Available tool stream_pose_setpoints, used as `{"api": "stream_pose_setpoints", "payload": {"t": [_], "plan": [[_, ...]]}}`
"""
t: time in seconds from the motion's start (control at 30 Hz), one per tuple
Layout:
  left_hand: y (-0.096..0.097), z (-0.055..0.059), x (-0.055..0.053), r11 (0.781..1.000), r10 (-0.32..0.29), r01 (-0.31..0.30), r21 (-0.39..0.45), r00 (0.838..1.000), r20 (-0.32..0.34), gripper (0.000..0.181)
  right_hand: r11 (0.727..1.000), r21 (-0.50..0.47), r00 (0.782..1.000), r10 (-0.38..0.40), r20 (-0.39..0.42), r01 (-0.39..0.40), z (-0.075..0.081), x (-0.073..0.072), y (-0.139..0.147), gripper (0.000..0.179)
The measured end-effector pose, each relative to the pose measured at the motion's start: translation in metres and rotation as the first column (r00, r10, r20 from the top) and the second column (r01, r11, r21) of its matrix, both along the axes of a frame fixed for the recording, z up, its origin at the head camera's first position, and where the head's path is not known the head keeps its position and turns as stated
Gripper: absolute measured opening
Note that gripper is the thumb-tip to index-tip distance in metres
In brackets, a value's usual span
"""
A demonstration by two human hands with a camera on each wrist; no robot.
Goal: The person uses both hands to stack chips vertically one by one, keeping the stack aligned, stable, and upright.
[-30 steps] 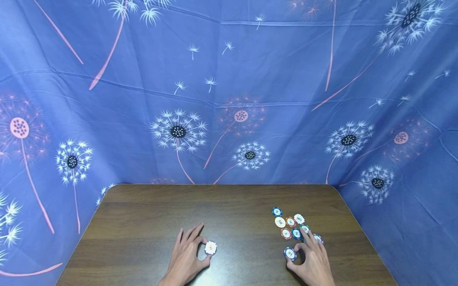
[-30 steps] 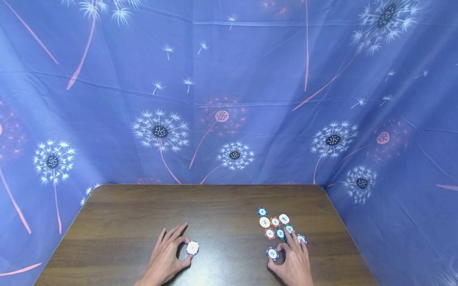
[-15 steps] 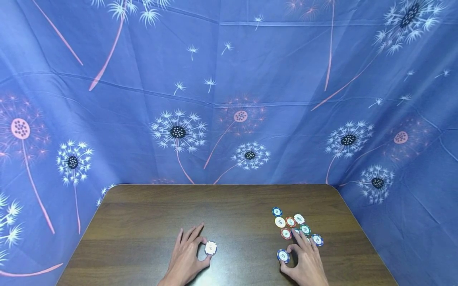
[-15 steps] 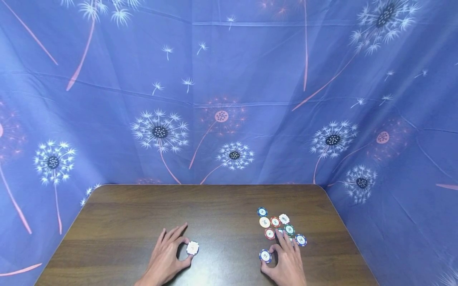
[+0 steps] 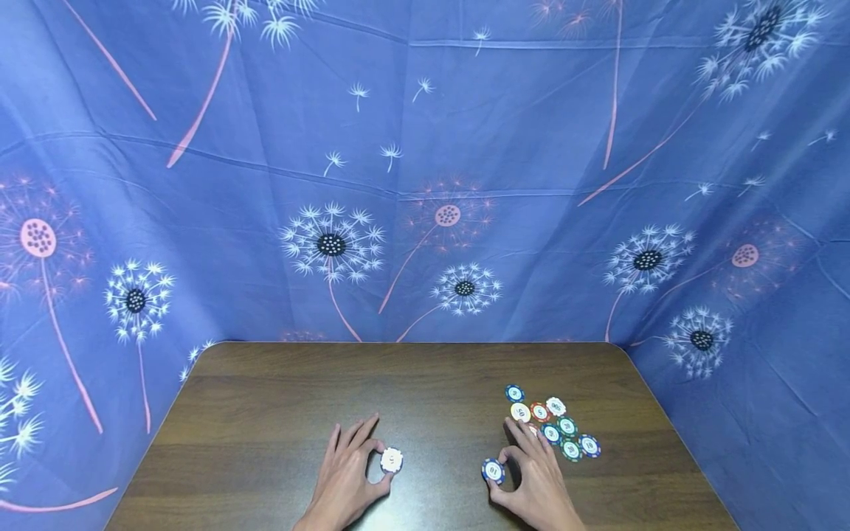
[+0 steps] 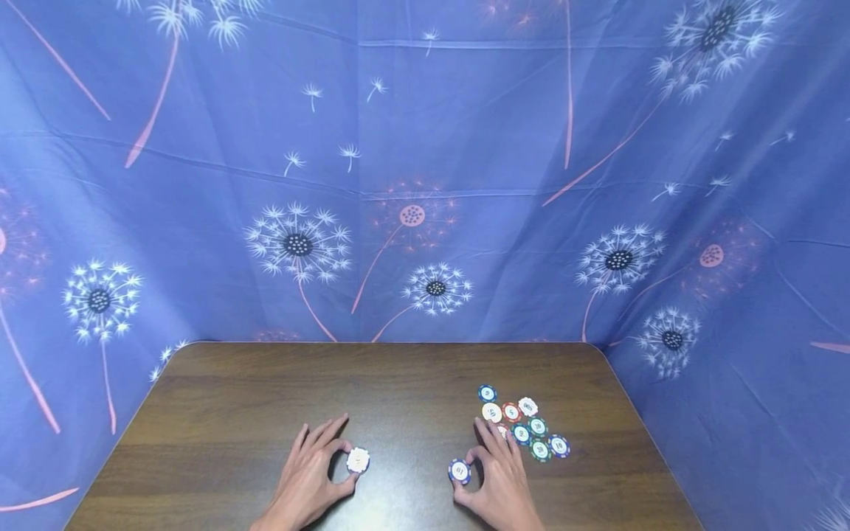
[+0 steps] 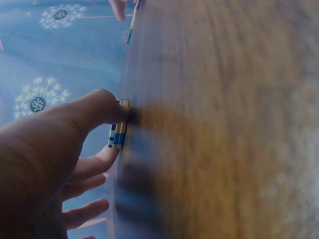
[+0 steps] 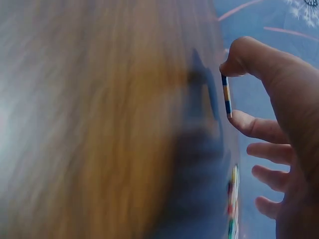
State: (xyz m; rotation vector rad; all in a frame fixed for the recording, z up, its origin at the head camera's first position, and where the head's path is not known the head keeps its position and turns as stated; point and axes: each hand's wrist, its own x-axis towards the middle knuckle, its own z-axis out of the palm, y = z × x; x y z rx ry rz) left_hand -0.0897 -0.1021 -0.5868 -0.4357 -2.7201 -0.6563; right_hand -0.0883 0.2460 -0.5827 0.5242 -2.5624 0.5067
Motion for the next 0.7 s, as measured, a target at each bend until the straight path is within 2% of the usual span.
{"api": "stream_pose_setpoints", "payload": {"t": [0.2, 0.43, 0.7], "plan": [[0.000, 0.002, -0.001, 1.000, 0.003, -0.003, -0.015, 1.000, 0.005, 0.032, 0.999, -0.026, 0.999, 0.039, 0.030, -0.039, 0.008, -0.008, -0.022, 0.039], [0.001, 0.003, -0.001, 1.000, 0.005, -0.005, -0.024, 1.000, 0.000, 0.032, 0.990, -0.038, 0.989, 0.136, 0.062, -0.134, 0.013, -0.017, -0.042, 0.040], [0.002, 0.002, 0.000, 1.000, 0.008, -0.009, -0.015, 1.000, -0.029, 0.032, 0.974, 0.017, 0.971, 0.224, 0.078, -0.226, 0.017, -0.028, -0.067, 0.038]]}}
